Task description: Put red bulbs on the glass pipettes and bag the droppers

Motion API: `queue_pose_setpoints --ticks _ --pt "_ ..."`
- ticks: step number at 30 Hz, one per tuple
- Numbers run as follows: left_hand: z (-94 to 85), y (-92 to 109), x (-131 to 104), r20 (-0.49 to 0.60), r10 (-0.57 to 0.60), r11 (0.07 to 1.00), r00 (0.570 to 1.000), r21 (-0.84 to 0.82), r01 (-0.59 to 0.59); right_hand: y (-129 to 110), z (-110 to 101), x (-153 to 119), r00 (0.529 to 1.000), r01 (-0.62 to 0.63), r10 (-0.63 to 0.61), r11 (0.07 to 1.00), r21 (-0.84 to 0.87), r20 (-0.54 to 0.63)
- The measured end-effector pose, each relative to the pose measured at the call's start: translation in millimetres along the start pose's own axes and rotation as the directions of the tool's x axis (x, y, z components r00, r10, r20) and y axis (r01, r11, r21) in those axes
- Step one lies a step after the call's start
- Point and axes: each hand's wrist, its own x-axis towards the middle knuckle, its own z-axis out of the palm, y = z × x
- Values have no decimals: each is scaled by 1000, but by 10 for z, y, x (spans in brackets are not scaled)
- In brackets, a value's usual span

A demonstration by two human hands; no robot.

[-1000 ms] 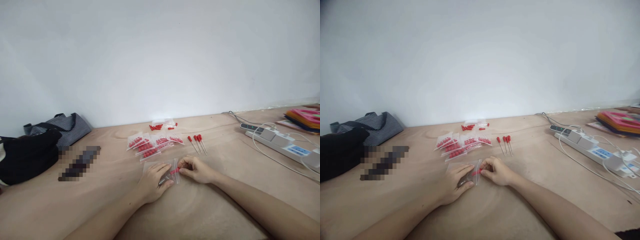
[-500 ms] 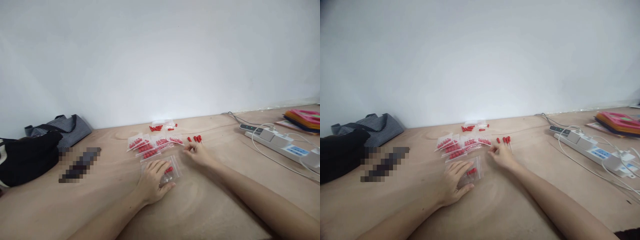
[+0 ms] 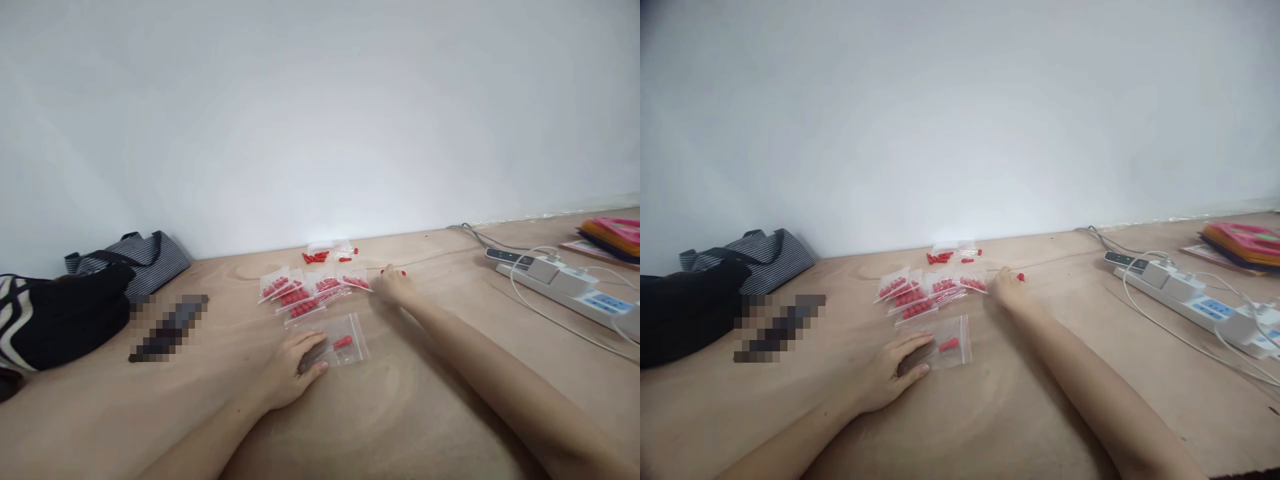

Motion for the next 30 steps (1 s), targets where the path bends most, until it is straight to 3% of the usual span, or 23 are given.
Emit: queue_pose_setpoints --ticks 3,5,8,11,21,25,27,30 --pt "-6 5 25 12 5 1000 1000 -4 -5 127 -84 -129 999 44 -44 990 135 -8" --pt "-9 10 38 25 11 1000 1000 4 -11 216 -78 -260 995 96 -100 904 416 -11" --pt "-6 14 51 52 17 1000 998 16 -18 273 36 -467 995 92 -80 537 839 -58" --pt "4 7 55 57 18 1000 998 22 -20 228 173 -603 995 82 23 330 940 -94" --pt "-27 17 64 104 4 1000 995 30 -8 -23 273 -678 993 73 76 190 979 -88" --pt "-24 13 75 134 -36 999 990 25 33 -72 331 -721 1000 -2 21 90 996 0" --pt "-15 16 81 140 -54 998 989 32 50 -71 352 -735 997 -54 -44 98 994 59" --pt "5 32 87 153 -56 998 987 30 52 -41 354 -744 984 -63 -152 217 974 98"
